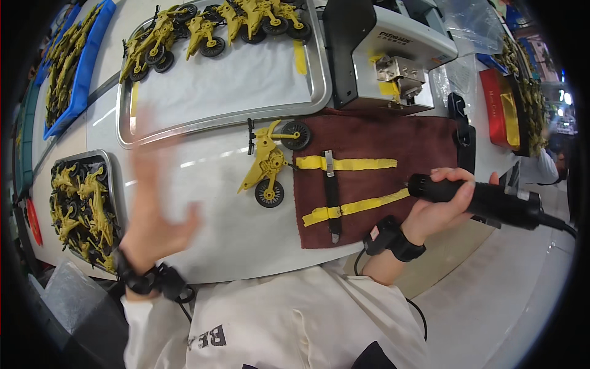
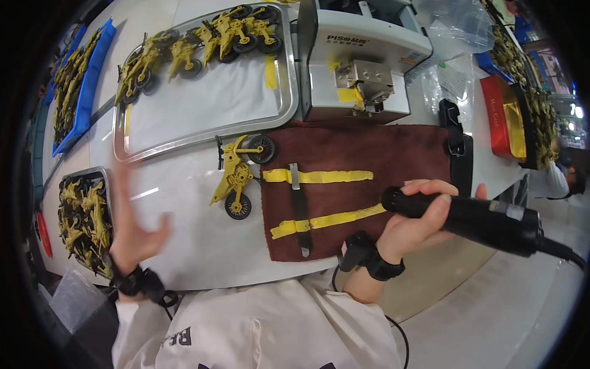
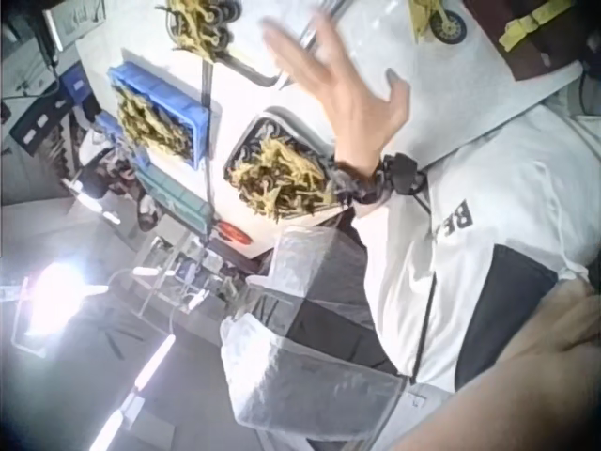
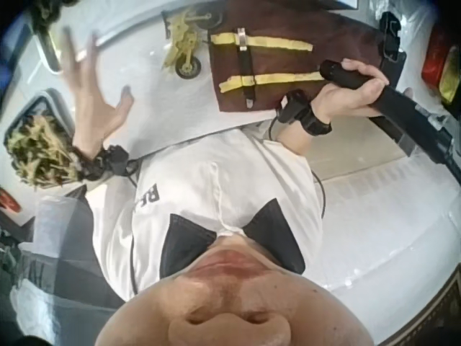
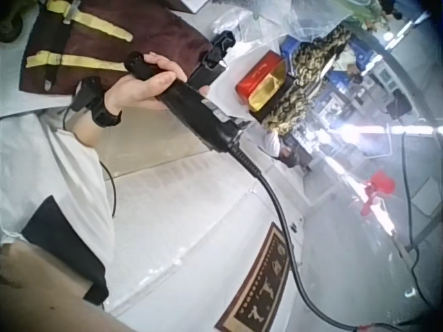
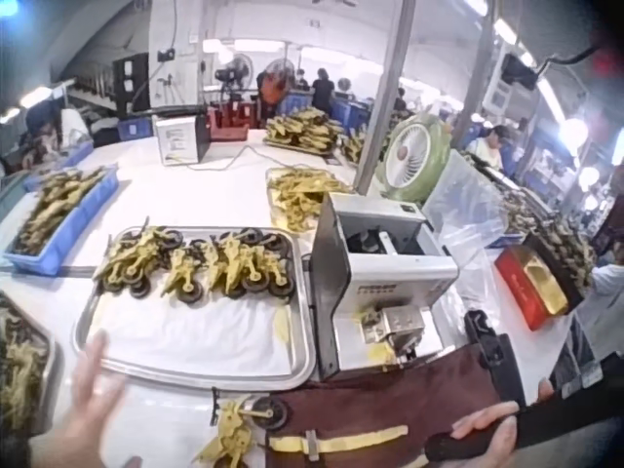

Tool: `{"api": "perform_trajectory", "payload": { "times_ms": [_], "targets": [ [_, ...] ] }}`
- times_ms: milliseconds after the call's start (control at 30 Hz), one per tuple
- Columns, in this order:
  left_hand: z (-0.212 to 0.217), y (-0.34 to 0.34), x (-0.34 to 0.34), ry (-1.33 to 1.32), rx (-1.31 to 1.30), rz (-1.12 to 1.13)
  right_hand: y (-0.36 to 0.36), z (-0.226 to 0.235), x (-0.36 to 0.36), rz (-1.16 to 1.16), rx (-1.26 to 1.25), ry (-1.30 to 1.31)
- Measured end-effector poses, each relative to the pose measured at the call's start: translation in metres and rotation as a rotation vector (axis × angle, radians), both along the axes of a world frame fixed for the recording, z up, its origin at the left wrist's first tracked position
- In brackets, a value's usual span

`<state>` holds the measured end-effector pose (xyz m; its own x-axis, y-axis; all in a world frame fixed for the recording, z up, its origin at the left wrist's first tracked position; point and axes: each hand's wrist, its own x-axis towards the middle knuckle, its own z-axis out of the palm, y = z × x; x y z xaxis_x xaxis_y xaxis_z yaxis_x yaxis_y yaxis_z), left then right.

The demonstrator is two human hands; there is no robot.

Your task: Assembling small yellow toy motorcycle models at a factory workbench using a handheld electric screwdriver and manual assembly of parts.

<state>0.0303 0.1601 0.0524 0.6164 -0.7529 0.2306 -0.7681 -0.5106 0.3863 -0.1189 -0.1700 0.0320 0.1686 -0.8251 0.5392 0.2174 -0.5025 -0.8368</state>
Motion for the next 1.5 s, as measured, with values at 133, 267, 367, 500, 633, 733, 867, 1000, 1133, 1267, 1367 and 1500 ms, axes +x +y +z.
{"api": "perform_trajectory", "payload": {
  "times_ms": [133, 267, 367, 500, 633, 733, 867, 1000, 1133, 1267, 1367, 1500],
  "targets": [
    [0.000, -0.075, 0.010, 0.087, 0.372, -0.288, 0.000, 0.002, 0.007, 0.127, 0.073, -0.030],
    [-0.014, -0.081, 0.012, 0.030, 0.323, -0.302, 0.002, 0.007, 0.005, 0.153, 0.058, -0.022],
    [-0.002, -0.083, 0.012, 0.289, 0.271, -0.337, -0.003, 0.004, 0.002, 0.156, 0.049, -0.018],
    [0.003, -0.093, -0.002, 0.401, 0.032, -0.300, -0.005, 0.000, 0.001, 0.161, 0.064, -0.037],
    [-0.003, -0.126, -0.028, 0.300, -0.134, -0.332, -0.007, -0.003, 0.001, 0.135, 0.068, -0.032],
    [-0.023, -0.143, -0.045, 0.251, -0.112, -0.340, -0.008, -0.002, 0.001, 0.100, 0.088, -0.026],
    [-0.053, -0.156, -0.047, 0.067, -0.128, -0.388, -0.010, -0.004, 0.000, 0.112, 0.067, -0.022],
    [-0.052, -0.153, -0.048, 0.062, -0.026, -0.561, -0.011, -0.004, -0.001, 0.115, 0.056, -0.003],
    [-0.039, -0.157, -0.042, 0.055, -0.110, -0.452, -0.011, -0.005, -0.002, 0.086, 0.060, -0.003],
    [-0.050, -0.156, -0.030, 0.253, -0.131, -0.342, -0.014, -0.006, -0.002, 0.119, 0.064, -0.030],
    [-0.053, -0.158, -0.032, 0.269, -0.268, -0.415, -0.011, -0.003, 0.001, 0.113, 0.057, -0.025],
    [-0.050, -0.164, -0.039, 0.270, -0.267, -0.436, -0.011, -0.002, 0.002, 0.123, 0.055, -0.016]
  ]
}}
